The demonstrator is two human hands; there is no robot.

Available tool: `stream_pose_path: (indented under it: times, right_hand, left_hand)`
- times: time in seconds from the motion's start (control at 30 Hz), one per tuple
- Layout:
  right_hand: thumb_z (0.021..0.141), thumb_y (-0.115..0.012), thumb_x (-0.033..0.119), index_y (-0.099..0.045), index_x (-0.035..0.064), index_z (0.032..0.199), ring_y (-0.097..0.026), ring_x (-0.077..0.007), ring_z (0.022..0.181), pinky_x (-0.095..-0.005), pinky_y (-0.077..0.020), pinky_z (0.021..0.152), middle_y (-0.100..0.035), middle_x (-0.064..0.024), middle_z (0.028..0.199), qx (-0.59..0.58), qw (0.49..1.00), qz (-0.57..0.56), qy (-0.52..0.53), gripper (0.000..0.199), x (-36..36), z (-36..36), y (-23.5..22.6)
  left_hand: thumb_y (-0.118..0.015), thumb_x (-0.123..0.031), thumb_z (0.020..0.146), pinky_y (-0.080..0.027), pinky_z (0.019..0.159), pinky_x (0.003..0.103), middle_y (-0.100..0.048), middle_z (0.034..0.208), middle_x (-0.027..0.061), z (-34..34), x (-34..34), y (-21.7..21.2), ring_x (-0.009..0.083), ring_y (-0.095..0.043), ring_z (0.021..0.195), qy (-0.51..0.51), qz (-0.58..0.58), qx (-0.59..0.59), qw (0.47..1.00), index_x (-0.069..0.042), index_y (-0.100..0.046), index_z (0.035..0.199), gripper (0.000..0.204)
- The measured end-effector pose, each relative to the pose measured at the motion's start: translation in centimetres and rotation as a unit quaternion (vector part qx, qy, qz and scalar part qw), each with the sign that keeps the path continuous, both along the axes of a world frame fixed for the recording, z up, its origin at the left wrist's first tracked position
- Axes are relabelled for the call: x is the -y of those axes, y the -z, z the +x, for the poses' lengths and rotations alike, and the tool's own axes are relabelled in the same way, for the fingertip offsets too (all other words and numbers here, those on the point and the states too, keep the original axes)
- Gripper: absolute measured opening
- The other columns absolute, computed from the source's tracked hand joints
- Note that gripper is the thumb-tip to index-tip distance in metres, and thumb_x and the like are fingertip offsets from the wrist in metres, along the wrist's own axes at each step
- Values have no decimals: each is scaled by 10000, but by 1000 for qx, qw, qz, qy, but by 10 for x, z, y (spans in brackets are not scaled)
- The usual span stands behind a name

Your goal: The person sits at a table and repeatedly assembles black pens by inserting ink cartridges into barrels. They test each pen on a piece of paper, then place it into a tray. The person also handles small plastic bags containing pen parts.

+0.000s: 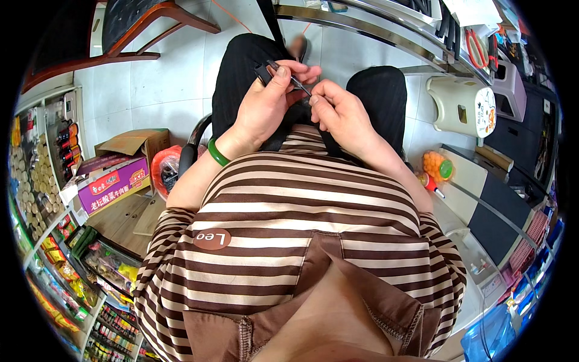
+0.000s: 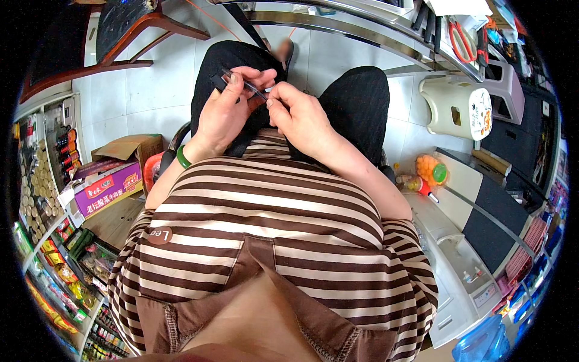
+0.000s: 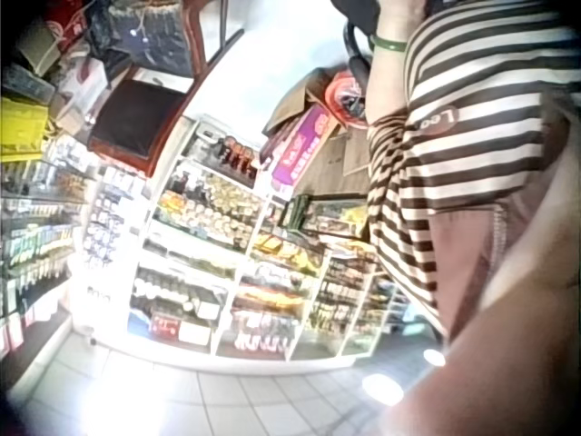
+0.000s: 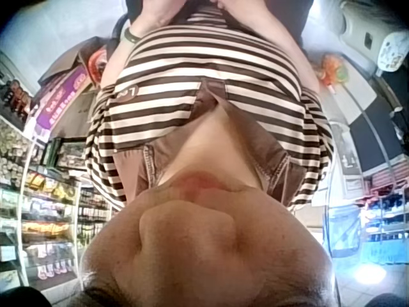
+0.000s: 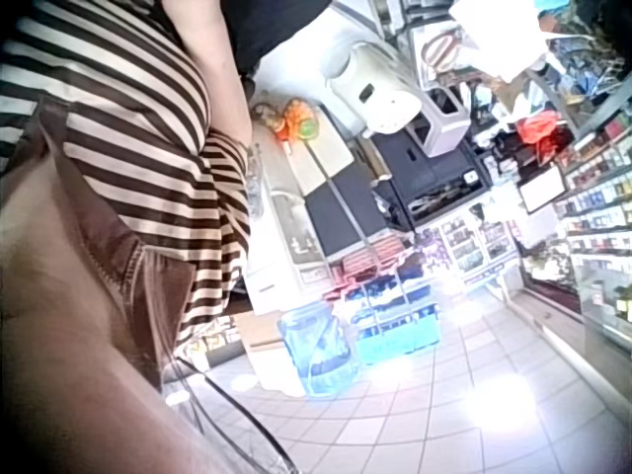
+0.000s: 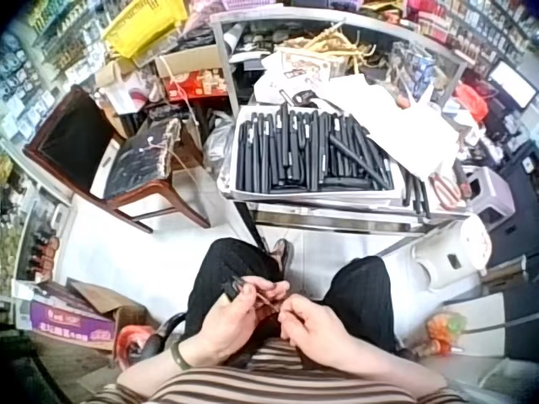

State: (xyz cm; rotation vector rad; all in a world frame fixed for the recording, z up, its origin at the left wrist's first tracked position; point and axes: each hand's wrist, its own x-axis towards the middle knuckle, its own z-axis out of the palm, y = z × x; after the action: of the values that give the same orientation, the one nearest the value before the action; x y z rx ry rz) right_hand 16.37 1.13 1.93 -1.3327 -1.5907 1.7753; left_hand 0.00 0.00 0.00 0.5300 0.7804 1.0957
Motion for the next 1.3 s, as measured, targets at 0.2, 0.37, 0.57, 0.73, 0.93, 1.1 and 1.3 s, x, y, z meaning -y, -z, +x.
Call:
stream_pose_path:
  times: [0.2, 0.37, 0.57, 0.73, 0.93, 1.1, 1.3]
  right_hand:
    - [855, -504, 137, -492, 45, 827, -522, -115, 510, -259, -434, 501, -541, -34, 599, -17, 1000, 24, 6, 96, 1, 2, 9]
    - [890, -470, 129, -500, 39, 856, -446, -52, 550, -188, -385, 507, -507, 6, 645, -24, 1000, -19, -4, 100, 0, 2, 2]
    - [909, -466, 164, -494, 52, 918, -476, -54, 572, -181, -397, 522, -540, -10, 715, -111, 990, -88, 1, 116, 1, 5, 5]
    - [910, -469, 178, -483, 56, 1017, -514, -63, 607, -176, -409, 531, -581, -28, 786, -177, 980, -88, 33, 163, 3, 2, 8]
    - [894, -484, 146, -475, 50, 1082, -516, -60, 623, -171, -398, 530, -597, -42, 823, -245, 951, -183, 40, 211, -1, 9, 0]
    - [873, -496, 134, -482, 48, 1065, -505, -55, 619, -168, -384, 522, -590, -35, 811, -176, 976, -129, 13, 211, 3, 9, 3]
    - [870, -485, 120, -499, 62, 965, -478, -38, 580, -156, -368, 501, -550, -2, 743, -109, 988, -109, 14, 112, 4, 10, 4]
  left_hand:
    - [-388, -345, 930, -349, 953, 400, -489, 1207, 166, 0, 0, 0, 226, -473, 1093, 15, 38, -36, 998, -71, -476, 1093, 330]
    - [-409, -358, 920, -347, 952, 381, -467, 1244, 165, 2, 3, -1, 224, -474, 1085, 38, 0, -10, 999, -66, -492, 1083, 344]
    - [-425, -358, 912, -353, 933, 380, -425, 1297, 135, 6, 5, -2, 223, -475, 1079, 74, 38, -25, 996, -59, -527, 1058, 348]
    - [-445, -347, 906, -374, 904, 349, -411, 1308, 134, 4, 5, 1, 199, -474, 1059, 92, 44, -32, 994, -56, -535, 1104, 363]
    - [-448, -338, 908, -386, 894, 337, -406, 1301, 126, 3, 6, -2, 191, -476, 1051, 129, 5, -43, 991, -39, -555, 1072, 357]
    - [-437, -344, 912, -382, 906, 347, -423, 1279, 126, 4, 7, 3, 205, -489, 1038, 105, 64, -76, 989, -31, -559, 1024, 353]
    - [-428, -337, 918, -380, 907, 362, -461, 1236, 126, 5, 7, -3, 218, -487, 1042, 84, 26, -52, 995, -33, -552, 1017, 342]
